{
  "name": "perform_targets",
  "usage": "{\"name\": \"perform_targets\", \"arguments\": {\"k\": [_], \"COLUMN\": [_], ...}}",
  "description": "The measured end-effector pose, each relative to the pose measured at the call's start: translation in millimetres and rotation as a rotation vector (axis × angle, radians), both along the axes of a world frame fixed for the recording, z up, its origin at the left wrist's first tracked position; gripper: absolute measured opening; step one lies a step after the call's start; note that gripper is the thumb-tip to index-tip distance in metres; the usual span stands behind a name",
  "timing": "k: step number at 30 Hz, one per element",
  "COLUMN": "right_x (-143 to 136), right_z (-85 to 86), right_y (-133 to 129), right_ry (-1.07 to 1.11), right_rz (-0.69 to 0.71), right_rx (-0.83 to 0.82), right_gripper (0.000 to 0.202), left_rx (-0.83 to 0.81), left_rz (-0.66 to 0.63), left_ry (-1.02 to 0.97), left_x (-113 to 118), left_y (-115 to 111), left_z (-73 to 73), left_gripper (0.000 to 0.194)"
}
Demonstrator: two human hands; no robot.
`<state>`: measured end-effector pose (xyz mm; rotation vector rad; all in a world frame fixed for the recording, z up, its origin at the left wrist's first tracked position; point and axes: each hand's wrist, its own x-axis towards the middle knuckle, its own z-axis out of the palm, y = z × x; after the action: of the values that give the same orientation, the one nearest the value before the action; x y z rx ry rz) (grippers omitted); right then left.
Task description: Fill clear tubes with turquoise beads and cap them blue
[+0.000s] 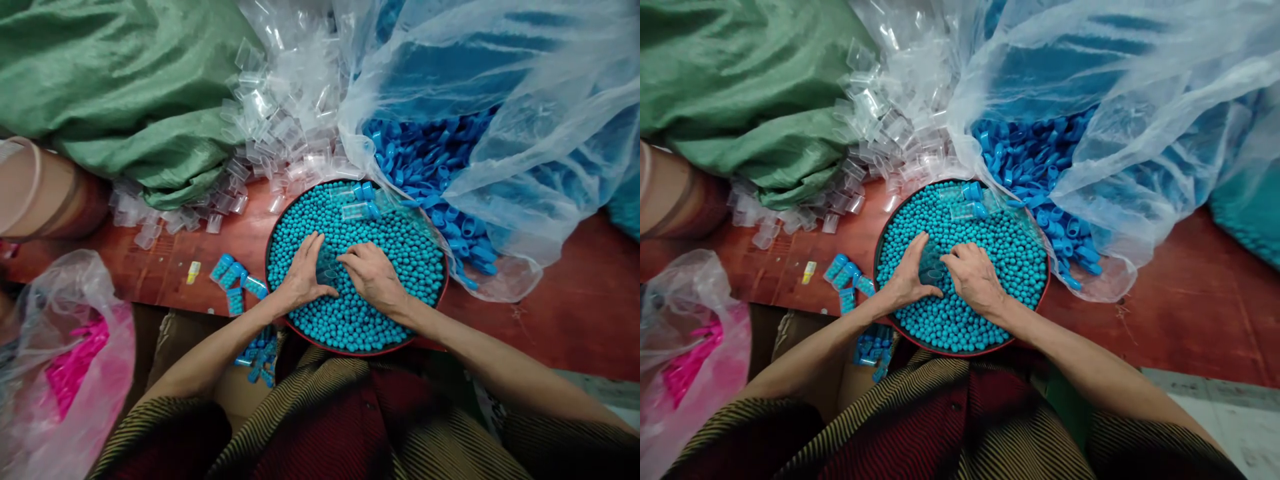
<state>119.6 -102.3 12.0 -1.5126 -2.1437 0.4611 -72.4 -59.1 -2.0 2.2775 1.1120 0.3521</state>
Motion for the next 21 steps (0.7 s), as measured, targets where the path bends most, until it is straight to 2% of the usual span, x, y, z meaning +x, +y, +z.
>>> {"name": "perform_targets", "arguments": {"k": [2, 5, 8, 11, 17, 21], "right_x": [-1, -1, -2, -5, -9, -20], "right_z": [-1.8, -5.7, -8.6, -9.3, 0.4, 7.0], "right_y": [-6, -12, -12, -11, -10, -11], "right_ry": [0.002, 0.012, -0.028, -0.095, -0.166, -0.281], "right_rz": [0.052, 0.080, 0.087, 0.110, 0.140, 0.206], "right_rx": [-0.007, -0.005, 0.015, 0.027, -0.021, 0.022], "right_gripper": [0.030, 0.030, 0.030, 0.032, 0.031, 0.031], "left_rx": [0.122, 0.256, 0.282, 0.275, 0.115, -0.013], "left_rz": [0.048, 0.141, 0.113, 0.116, 0.209, 0.309], "left_ry": [0.040, 0.118, 0.223, 0.241, -0.052, -0.110], "left_x": [-2, -4, -4, -5, -17, -25], "left_y": [-12, -29, -40, -45, -52, -54], "left_z": [5.9, 12.5, 14.2, 13.7, 17.2, 22.6], "left_gripper": [0.094, 0.047, 0.017, 0.011, 0.008, 0.011]}}
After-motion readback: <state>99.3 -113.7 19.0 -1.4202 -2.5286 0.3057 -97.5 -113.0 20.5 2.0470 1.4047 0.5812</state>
